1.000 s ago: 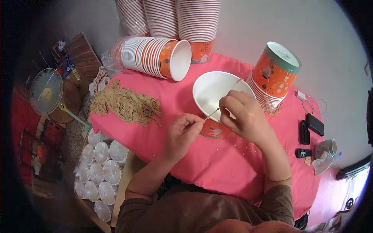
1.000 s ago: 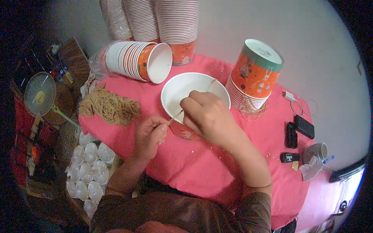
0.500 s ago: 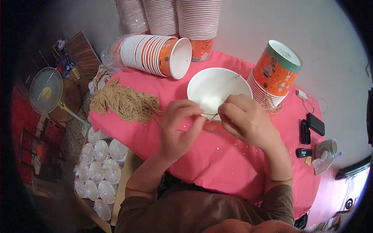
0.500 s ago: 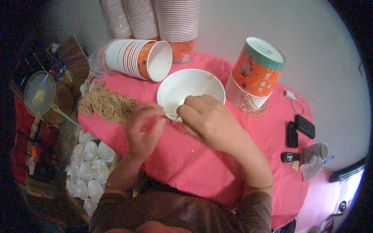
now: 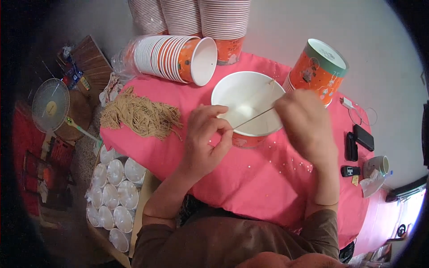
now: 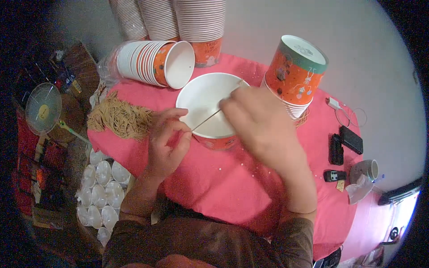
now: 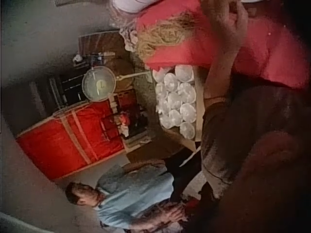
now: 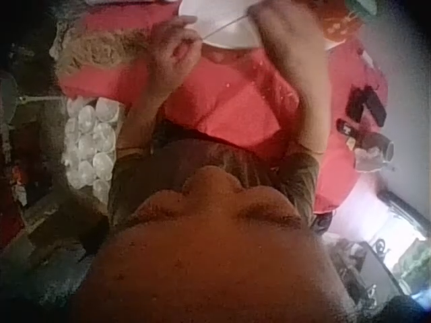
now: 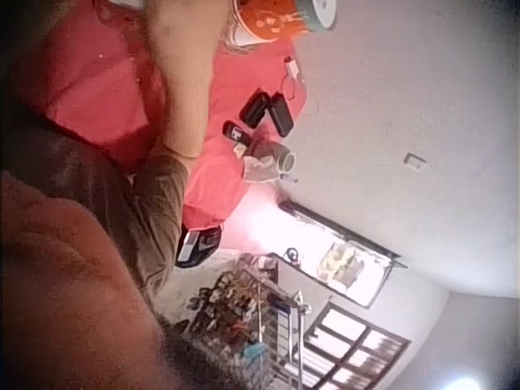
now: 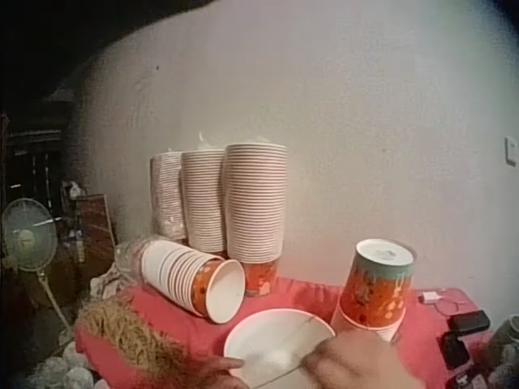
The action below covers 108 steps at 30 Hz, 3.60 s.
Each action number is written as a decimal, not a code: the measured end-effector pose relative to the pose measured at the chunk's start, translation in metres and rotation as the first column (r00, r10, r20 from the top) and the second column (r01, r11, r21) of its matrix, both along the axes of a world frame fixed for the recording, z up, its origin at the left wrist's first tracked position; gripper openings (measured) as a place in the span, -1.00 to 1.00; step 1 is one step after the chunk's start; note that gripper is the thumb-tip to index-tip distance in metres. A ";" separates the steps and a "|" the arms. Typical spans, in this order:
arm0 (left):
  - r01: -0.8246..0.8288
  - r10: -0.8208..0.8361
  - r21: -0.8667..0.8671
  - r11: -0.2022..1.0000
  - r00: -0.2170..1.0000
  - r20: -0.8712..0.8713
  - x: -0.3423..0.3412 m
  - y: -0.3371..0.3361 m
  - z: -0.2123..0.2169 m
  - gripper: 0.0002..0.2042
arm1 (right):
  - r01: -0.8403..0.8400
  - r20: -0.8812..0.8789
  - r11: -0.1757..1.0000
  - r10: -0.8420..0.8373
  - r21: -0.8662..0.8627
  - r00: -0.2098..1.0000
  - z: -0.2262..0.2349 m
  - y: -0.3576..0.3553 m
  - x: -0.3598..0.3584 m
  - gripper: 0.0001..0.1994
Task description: Attaching elastic strings to paper buckets for packaging.
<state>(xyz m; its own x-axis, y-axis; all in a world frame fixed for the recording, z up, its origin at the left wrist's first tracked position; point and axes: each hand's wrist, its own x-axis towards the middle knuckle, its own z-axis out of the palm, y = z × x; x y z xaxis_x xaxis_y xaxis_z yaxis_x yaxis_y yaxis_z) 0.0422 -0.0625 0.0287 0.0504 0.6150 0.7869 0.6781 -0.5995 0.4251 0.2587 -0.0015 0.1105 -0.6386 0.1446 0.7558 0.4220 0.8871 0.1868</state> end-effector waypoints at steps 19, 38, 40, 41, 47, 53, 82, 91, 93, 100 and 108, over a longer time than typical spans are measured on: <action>0.295 -0.307 -0.121 0.948 0.946 -0.103 -0.061 0.043 0.012 -0.71 | -0.025 -0.032 0.996 0.023 -0.086 0.999 0.034 0.006 0.012 -0.84; 0.579 -0.211 -0.249 0.777 0.611 0.763 -0.008 0.090 -0.055 -0.71 | 0.024 -0.065 0.810 -0.077 -0.587 0.995 0.050 -0.011 0.065 -0.65; 0.283 -0.163 -0.263 0.923 0.902 0.400 -0.016 0.103 -0.079 -0.71 | -0.074 -0.333 0.677 -0.261 -0.732 0.906 0.075 0.006 0.085 -0.69; 0.282 -0.158 -0.274 0.919 0.903 0.400 -0.019 0.102 -0.081 -0.71 | -0.058 -0.449 0.733 -0.350 -0.677 0.822 0.086 0.016 0.087 -0.67; 0.296 -0.165 -0.413 0.861 0.932 0.324 -0.013 0.099 -0.073 -0.81 | 0.131 -0.349 0.698 -0.500 -0.704 0.792 0.135 0.123 0.157 -0.58; 0.270 -0.206 -0.430 0.861 0.960 0.192 -0.020 0.099 -0.078 -0.81 | 0.232 -0.183 0.490 -0.660 -0.840 0.729 0.101 0.166 0.152 -0.65; 0.189 -0.180 -0.354 0.916 0.982 0.060 -0.022 0.099 -0.062 -0.80 | 0.601 -0.331 0.782 -0.618 -0.165 0.713 0.031 0.215 0.170 -0.62; 0.048 0.004 -0.062 0.997 0.761 0.648 -0.071 0.118 -0.049 -0.66 | 0.061 -0.143 0.973 -0.095 -0.223 0.985 -0.053 0.131 -0.072 -0.55; -0.058 0.102 -0.091 0.994 0.775 0.624 -0.085 0.121 -0.054 -0.59 | -0.009 -0.083 0.903 -0.029 -0.429 0.996 -0.088 0.135 -0.112 -0.49; 0.090 0.078 -0.176 0.980 0.643 0.762 -0.091 0.150 -0.077 -0.51 | -0.387 -0.454 0.680 0.090 -0.622 0.887 -0.176 0.170 -0.215 -0.44; -0.132 0.282 -0.287 0.949 0.764 0.580 -0.100 0.146 -0.089 -0.46 | -0.010 0.000 0.740 0.013 -0.673 1.000 -0.135 0.138 -0.168 -0.78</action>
